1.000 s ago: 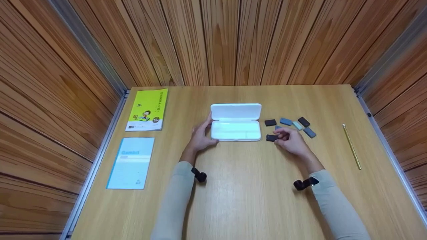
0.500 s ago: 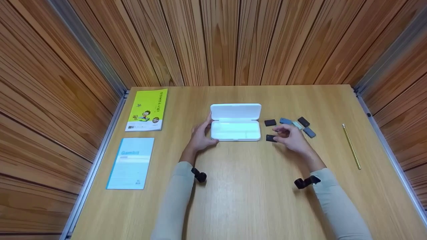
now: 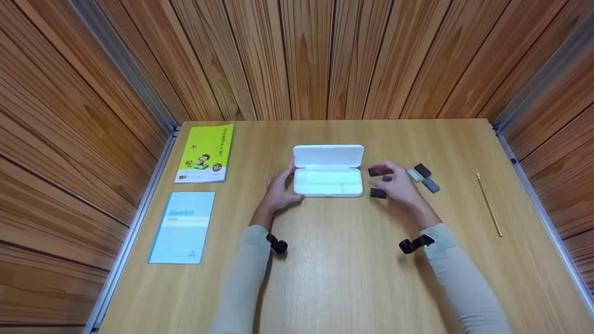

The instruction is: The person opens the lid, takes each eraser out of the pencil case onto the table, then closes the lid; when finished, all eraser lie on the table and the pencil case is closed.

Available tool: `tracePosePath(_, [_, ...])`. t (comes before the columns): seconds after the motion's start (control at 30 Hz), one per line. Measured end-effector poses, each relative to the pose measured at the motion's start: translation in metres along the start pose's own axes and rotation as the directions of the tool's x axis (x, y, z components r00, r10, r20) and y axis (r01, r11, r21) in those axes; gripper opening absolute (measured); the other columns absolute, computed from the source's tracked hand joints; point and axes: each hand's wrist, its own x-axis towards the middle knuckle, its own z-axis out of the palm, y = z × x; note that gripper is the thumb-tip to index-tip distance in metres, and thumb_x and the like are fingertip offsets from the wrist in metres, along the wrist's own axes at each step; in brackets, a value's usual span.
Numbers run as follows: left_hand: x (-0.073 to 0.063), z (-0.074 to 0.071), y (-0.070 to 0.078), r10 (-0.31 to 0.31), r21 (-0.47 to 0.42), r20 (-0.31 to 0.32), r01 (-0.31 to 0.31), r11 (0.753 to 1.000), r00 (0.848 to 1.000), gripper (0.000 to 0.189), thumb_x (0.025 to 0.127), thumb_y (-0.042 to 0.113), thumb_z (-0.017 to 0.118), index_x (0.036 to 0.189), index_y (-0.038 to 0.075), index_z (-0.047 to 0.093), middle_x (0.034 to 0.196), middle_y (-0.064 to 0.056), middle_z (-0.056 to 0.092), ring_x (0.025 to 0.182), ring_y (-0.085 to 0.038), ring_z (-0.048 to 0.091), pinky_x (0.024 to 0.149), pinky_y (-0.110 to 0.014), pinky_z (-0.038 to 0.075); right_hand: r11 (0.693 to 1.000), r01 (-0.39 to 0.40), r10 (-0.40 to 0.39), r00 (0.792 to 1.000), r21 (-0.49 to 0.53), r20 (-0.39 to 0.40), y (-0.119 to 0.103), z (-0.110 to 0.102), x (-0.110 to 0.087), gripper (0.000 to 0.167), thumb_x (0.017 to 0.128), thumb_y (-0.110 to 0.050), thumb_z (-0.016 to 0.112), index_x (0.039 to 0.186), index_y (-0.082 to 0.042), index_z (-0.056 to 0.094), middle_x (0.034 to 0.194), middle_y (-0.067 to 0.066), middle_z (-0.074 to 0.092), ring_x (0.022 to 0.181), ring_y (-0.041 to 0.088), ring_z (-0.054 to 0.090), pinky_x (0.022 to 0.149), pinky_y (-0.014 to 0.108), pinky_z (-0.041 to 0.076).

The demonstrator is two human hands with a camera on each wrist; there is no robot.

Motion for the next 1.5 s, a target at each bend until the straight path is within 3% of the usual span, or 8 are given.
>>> tracePosePath(0.33, [0.0, 0.0, 0.001, 0.003, -0.014, 0.008, -0.003, 1.0, 1.0, 0.125, 0.087, 0.023, 0.096, 0.182, 0.03, 0.015, 0.181, 0.004, 0.046, 0.164, -0.026, 0.047, 0.137, -0.065, 0.012, 0.998, 0.004, 0.0, 0.999, 0.065, -0.049, -0.01, 0.007, 0.018, 0.072, 0.109, -0.038, 0.076, 0.168, -0.012, 0.047, 0.172, 0.021, 0.05, 0.162, 0.043, 0.044, 0.134, 0.066, 0.036])
tracePosePath(0.6, [0.0, 0.0, -0.002, 0.007, -0.022, 0.005, -0.007, 1.0, 1.0, 0.125, 0.086, 0.022, 0.097, 0.182, 0.027, 0.017, 0.178, 0.001, 0.051, 0.155, -0.029, 0.053, 0.136, -0.068, 0.011, 0.988, 0.085, -0.074, 0.993, 0.127, -0.086, -0.013, 0.02, 0.037, 0.068, 0.112, -0.028, 0.07, 0.171, -0.008, 0.043, 0.173, 0.024, 0.048, 0.163, 0.046, 0.043, 0.136, 0.064, 0.035])
tracePosePath(0.8, [0.0, 0.0, -0.003, -0.003, -0.021, 0.016, 0.003, 1.0, 1.0, 0.125, 0.087, 0.024, 0.095, 0.182, 0.034, 0.015, 0.178, 0.005, 0.051, 0.165, -0.027, 0.046, 0.139, -0.068, 0.006, 0.982, 0.079, -0.066, 0.994, 0.171, -0.081, -0.017, 0.027, 0.048, 0.069, 0.115, -0.027, 0.065, 0.175, -0.009, 0.036, 0.176, 0.023, 0.045, 0.165, 0.045, 0.042, 0.135, 0.065, 0.037])
tracePosePath(1.3, [0.0, 0.0, -0.002, 0.019, -0.032, -0.001, -0.019, 0.999, 1.0, 0.124, 0.087, 0.023, 0.096, 0.182, 0.026, 0.017, 0.179, 0.002, 0.05, 0.162, -0.03, 0.05, 0.138, -0.068, 0.008, 0.976, 0.091, -0.069, 0.991, 0.197, -0.115, -0.022, 0.037, 0.057, 0.054, 0.114, -0.015, 0.064, 0.164, 0.001, 0.049, 0.16, 0.027, 0.058, 0.15, 0.042, 0.055, 0.133, 0.057, 0.041])
tracePosePath(1.5, [0.0, 0.001, -0.004, 0.008, -0.047, -0.013, -0.009, 0.999, 1.0, 0.124, 0.085, 0.019, 0.097, 0.182, 0.026, 0.021, 0.171, -0.002, 0.06, 0.154, -0.031, 0.055, 0.137, -0.071, 0.005, 0.977, 0.094, -0.072, 0.99, 0.19, -0.122, -0.022, 0.038, 0.056, 0.051, 0.114, -0.015, 0.064, 0.162, 0.001, 0.052, 0.156, 0.026, 0.059, 0.146, 0.039, 0.059, 0.129, 0.05, 0.046])
